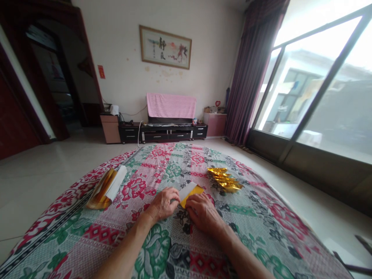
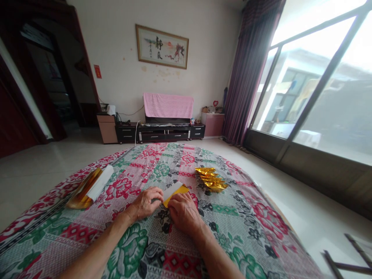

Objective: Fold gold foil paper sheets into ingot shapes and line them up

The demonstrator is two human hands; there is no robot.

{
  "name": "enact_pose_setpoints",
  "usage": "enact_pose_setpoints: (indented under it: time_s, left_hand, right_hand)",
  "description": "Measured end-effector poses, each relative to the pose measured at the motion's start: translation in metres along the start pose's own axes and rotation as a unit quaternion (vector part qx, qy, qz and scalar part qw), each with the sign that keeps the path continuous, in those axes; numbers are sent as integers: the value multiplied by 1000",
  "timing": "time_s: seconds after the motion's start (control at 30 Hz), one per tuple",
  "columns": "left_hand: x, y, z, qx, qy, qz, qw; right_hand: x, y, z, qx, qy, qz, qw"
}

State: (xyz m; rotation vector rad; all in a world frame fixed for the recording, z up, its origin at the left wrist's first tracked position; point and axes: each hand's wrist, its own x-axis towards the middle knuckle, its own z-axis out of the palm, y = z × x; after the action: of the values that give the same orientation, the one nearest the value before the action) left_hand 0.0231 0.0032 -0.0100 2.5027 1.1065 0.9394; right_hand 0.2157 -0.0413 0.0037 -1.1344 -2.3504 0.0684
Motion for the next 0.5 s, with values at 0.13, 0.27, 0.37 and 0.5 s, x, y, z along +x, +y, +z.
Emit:
enact_pose_setpoints:
  time_s: [0.13, 0.27, 0.37, 0.5]
  left_hand:
    - [1, -1, 4, -1, 12, -9, 1000]
    - [2, 3, 7, 26, 23, -27, 999]
    - [3, 5, 9, 42, 24, -43, 998]
    - [4, 7, 8, 42, 12, -55, 998]
  right_hand:
    - [1, -1, -1, 0, 1, 4, 1000]
    - [1, -3, -2, 0, 0, 10, 1000]
    - [1, -3, -3, 2, -3, 16, 1000]
    - [1, -3, 2, 13, 10, 32, 999]
